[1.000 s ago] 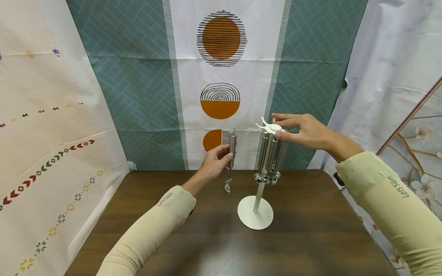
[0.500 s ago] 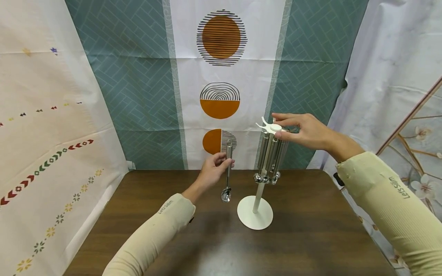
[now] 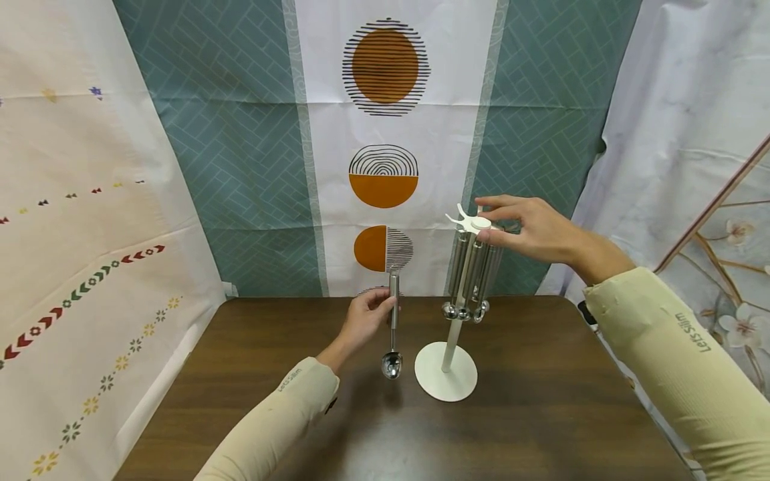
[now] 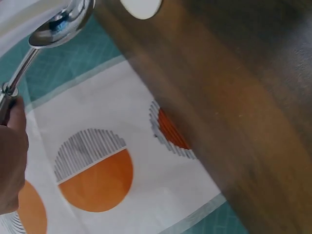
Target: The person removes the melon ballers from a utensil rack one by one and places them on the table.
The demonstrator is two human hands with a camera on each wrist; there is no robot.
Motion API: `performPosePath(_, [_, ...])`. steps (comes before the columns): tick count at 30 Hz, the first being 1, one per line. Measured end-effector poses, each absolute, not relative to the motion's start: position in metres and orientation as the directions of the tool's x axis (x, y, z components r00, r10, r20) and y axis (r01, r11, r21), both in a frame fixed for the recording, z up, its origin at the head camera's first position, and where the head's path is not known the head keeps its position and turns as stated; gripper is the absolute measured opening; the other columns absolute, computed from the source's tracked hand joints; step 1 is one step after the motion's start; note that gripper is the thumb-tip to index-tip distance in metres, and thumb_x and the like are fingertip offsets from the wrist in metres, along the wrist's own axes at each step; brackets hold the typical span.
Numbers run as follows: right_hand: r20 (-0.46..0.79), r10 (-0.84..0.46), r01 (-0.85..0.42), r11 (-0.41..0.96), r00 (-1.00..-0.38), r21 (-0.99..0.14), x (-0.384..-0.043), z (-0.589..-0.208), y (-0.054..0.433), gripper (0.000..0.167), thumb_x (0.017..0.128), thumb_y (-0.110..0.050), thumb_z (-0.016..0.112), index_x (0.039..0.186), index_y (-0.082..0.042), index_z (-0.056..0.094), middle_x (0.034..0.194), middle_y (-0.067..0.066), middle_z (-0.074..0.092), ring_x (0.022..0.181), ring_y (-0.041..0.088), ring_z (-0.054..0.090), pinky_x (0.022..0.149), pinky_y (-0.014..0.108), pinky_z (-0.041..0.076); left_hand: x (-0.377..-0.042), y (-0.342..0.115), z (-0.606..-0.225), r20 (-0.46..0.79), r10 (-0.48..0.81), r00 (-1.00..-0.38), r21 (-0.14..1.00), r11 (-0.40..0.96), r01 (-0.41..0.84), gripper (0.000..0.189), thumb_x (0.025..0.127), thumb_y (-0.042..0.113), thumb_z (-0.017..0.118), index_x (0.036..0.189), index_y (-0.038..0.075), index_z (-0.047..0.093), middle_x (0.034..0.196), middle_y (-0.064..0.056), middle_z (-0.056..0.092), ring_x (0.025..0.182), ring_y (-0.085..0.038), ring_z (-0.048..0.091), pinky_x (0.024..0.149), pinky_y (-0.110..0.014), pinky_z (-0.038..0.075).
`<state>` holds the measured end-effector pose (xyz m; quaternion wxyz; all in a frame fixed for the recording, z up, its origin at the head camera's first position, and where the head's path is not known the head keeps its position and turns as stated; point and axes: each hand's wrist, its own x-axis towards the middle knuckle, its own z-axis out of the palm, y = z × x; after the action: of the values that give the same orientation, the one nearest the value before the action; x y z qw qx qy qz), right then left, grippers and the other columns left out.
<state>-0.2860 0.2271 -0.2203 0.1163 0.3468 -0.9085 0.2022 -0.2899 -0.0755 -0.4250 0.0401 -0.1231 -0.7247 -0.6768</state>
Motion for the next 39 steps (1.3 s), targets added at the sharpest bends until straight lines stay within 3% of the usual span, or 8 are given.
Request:
performPosePath(4, [0.334,-0.596,-0.678,0.689,-0.731,-0.256,-0.283,-0.219,0.229,0.047,0.099,-0.037,0.059,0.129,-0.002,0.067,0.150,0.012,0.048,0.137,0.038,0.044,0.104,0.061,0.038,-0.290,-0.076,-0.441,0.175,0.072,-0.982,0.982,0.055,0.179,0.028,0.097,0.006,0.066,0.118,-0.013,0.066,0.097,-0.018,0.071,0.076,-0.015,0.066,0.078,-0.050,0.058])
performPosePath(8, [0.310,-0.600,-0.673,0.694,-0.738,-0.258,-0.280,-0.218,0.232,0.047,0.100,-0.035,0.056,0.131,-0.001,0.065,0.153,0.012,0.045,0.138,0.039,0.042,0.105,0.062,0.037,-0.294,-0.076,-0.458,0.108,0.033,-0.994,0.993,0.052,0.110,0.030,0.097,0.008,0.067,0.120,-0.011,0.066,0.096,-0.017,0.071,0.070,-0.013,0.065,0.073,-0.042,0.060])
performPosePath(16, [0.299,-0.597,-0.667,0.685,-0.744,-0.292,-0.275,-0.218,0.237,0.047,0.101,-0.033,0.052,0.134,0.000,0.062,0.154,0.011,0.044,0.139,0.039,0.040,0.105,0.062,0.036,-0.299,-0.076,-0.484,0.054,-0.012,-0.998,0.993,0.110,0.053,0.031,0.097,0.011,0.067,0.118,-0.011,0.067,0.101,-0.023,0.072,0.074,-0.029,0.072,0.074,-0.047,0.060])
performPosePath(25, [0.315,-0.588,-0.666,0.686,-0.745,-0.293,-0.276,-0.220,0.239,0.048,0.099,-0.033,0.056,0.135,-0.001,0.061,0.153,0.013,0.044,0.139,0.039,0.041,0.105,0.063,0.037,-0.301,-0.074,-0.511,-0.058,-0.016,-0.998,0.998,0.023,-0.058,0.031,0.097,0.009,0.066,0.120,-0.012,0.065,0.092,-0.014,0.072,0.066,-0.015,0.068,0.069,-0.041,0.061])
performPosePath(33, [0.320,-0.592,-0.672,0.681,-0.740,-0.293,-0.277,-0.222,0.237,0.049,0.099,-0.033,0.057,0.135,0.000,0.061,0.153,0.013,0.044,0.139,0.039,0.041,0.105,0.063,0.037,-0.303,-0.071,-0.528,-0.075,-0.025,-0.997,0.995,0.063,-0.077,0.029,0.096,0.009,0.067,0.117,-0.012,0.067,0.085,-0.009,0.070,0.062,-0.012,0.063,0.065,-0.039,0.060])
performPosePath(39, [0.323,-0.598,-0.679,0.670,-0.733,-0.300,-0.277,-0.222,0.235,0.049,0.099,-0.034,0.057,0.135,-0.001,0.062,0.153,0.012,0.044,0.139,0.039,0.041,0.105,0.062,0.038,-0.307,-0.071,-0.539,-0.102,-0.059,-0.993,0.993,0.053,-0.105,0.026,0.096,0.006,0.067,0.113,-0.013,0.066,0.085,-0.012,0.071,0.063,-0.014,0.060,0.060,-0.033,0.056])
